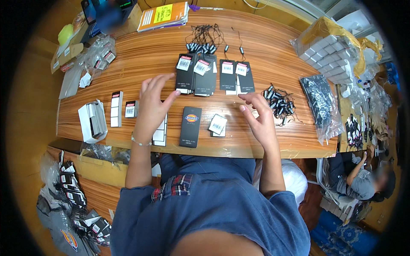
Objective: The person sits at a wooden table and assembles small electronic components by attaching black wires to rectangular tags. They handle the items by hand, picking up tags and wires, connecting them, and stacking the finished products into neat piles on the table.
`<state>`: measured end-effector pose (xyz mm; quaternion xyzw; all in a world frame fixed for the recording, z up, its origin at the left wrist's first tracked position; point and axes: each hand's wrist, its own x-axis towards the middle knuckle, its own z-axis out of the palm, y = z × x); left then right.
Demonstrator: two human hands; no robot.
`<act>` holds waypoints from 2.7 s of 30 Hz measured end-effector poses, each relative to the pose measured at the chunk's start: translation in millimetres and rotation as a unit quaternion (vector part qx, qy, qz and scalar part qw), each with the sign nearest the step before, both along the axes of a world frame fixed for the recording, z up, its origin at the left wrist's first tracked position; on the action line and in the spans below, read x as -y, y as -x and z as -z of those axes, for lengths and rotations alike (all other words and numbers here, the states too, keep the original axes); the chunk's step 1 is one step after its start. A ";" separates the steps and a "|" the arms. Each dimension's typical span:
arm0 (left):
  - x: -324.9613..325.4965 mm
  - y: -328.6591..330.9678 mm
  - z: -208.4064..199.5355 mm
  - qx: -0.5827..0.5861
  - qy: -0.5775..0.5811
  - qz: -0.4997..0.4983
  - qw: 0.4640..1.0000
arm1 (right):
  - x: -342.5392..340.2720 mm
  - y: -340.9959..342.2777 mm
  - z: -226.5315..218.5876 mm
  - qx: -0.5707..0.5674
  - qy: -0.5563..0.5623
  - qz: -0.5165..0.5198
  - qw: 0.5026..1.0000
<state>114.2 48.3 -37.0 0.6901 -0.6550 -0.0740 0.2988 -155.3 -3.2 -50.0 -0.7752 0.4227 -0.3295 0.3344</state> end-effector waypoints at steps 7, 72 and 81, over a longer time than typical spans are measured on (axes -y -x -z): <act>15.0 -10.9 1.8 -0.005 0.004 0.056 0.998 | 35.2 -32.5 19.2 0.016 -0.125 -0.014 0.992; 139.0 -54.3 47.8 -0.327 -0.266 0.122 0.898 | 120.8 -140.2 34.9 0.152 -0.436 0.092 0.882; 142.1 -52.3 48.6 -0.319 -0.271 0.102 0.903 | 118.2 -140.0 33.6 0.169 -0.470 0.107 0.860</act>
